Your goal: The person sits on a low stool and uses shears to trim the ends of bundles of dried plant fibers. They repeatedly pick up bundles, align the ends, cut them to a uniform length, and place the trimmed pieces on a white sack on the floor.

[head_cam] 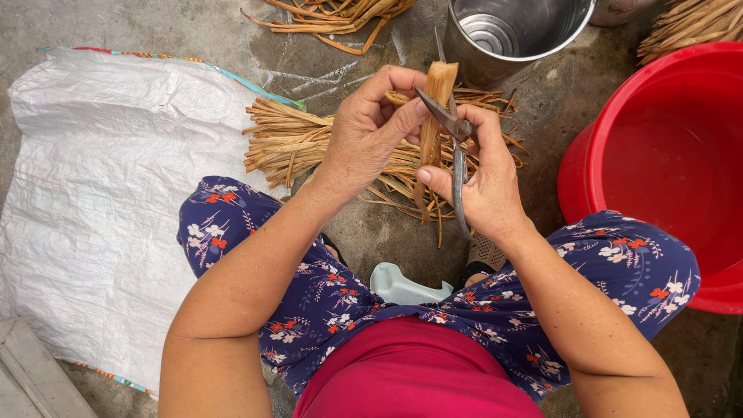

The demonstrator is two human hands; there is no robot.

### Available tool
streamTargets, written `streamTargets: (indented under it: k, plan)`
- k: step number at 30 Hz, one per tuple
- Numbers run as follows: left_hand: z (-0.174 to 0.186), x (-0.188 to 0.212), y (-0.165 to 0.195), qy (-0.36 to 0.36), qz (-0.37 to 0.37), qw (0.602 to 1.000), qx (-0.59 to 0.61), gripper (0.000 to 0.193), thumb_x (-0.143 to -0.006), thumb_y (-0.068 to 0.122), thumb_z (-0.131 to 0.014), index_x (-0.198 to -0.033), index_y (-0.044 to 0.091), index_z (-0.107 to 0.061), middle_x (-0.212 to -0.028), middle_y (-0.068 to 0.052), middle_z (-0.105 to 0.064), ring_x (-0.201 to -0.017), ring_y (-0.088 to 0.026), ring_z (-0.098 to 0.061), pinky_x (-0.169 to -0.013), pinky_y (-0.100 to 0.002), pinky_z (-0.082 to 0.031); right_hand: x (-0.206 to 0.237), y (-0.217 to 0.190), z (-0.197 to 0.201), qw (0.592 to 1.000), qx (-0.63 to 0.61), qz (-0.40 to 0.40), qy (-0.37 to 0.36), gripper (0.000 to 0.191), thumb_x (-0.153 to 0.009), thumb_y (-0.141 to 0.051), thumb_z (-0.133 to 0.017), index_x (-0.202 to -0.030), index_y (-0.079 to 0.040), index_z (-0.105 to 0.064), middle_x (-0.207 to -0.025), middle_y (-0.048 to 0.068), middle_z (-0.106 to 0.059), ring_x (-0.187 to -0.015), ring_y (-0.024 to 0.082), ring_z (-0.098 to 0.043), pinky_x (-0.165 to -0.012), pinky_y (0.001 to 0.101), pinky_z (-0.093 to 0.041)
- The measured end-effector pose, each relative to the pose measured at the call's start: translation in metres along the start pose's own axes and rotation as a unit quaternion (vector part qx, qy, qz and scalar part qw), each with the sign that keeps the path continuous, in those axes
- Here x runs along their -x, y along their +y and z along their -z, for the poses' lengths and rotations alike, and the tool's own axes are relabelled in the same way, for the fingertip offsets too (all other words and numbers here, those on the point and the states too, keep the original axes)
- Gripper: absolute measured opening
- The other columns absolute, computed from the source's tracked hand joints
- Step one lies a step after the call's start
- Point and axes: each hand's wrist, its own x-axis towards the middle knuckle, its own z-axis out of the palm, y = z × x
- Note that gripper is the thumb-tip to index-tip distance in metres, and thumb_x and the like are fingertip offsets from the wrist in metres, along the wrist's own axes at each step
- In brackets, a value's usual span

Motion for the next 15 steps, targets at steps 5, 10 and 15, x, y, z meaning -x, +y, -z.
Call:
streamTargets:
  k: [5, 10, 15]
  plan:
    - [-0.0063, -0.0001, -0.0034, 0.017, 0.024, 1.000, 0.001, 0.017, -0.106, 0.020, -0.067, -0.116, 0.007, -0.060, -0.097, 0.002, -0.067, -0.079, -0.002, -0.063, -0.071, -0.020, -0.057, -0.0014, -0.0051, -0.0021, 0.999, 0.020, -0.040, 0.014, 0.073, -0.084, -0.031, -0.089, -0.139, -0.007, -0.049, -0.116, 0.007, -0.066, -0.101, 0.017, -0.066, -0.089, 0.0318, -0.055]
    - [-0.0083, -0.0001, -0.0025, 0.009, 0.050, 0.997, 0.052, 0.017, -0.108, 0.024, -0.065, -0.113, 0.008, -0.060, -0.090, 0.003, -0.063, -0.077, -0.003, -0.062, -0.071, -0.020, -0.054, -0.0007, -0.0059, -0.0055, 0.997, -0.075, -0.023, 0.010, 0.064, -0.089, -0.019, -0.087, -0.140, -0.003, -0.052, -0.119, 0.007, -0.071, -0.106, 0.010, -0.069, -0.093, 0.0256, -0.057]
    - [-0.0084, -0.0023, -0.0001, 0.009, 0.052, 0.997, 0.048, 0.018, -0.107, 0.024, -0.064, -0.113, 0.007, -0.061, -0.087, 0.003, -0.064, -0.076, -0.004, -0.062, -0.071, -0.020, -0.055, -0.0009, -0.0077, -0.0036, 0.994, -0.105, -0.030, 0.019, 0.061, -0.085, -0.021, -0.090, -0.135, -0.001, -0.059, -0.117, 0.006, -0.072, -0.106, 0.009, -0.067, -0.096, 0.0261, -0.057]
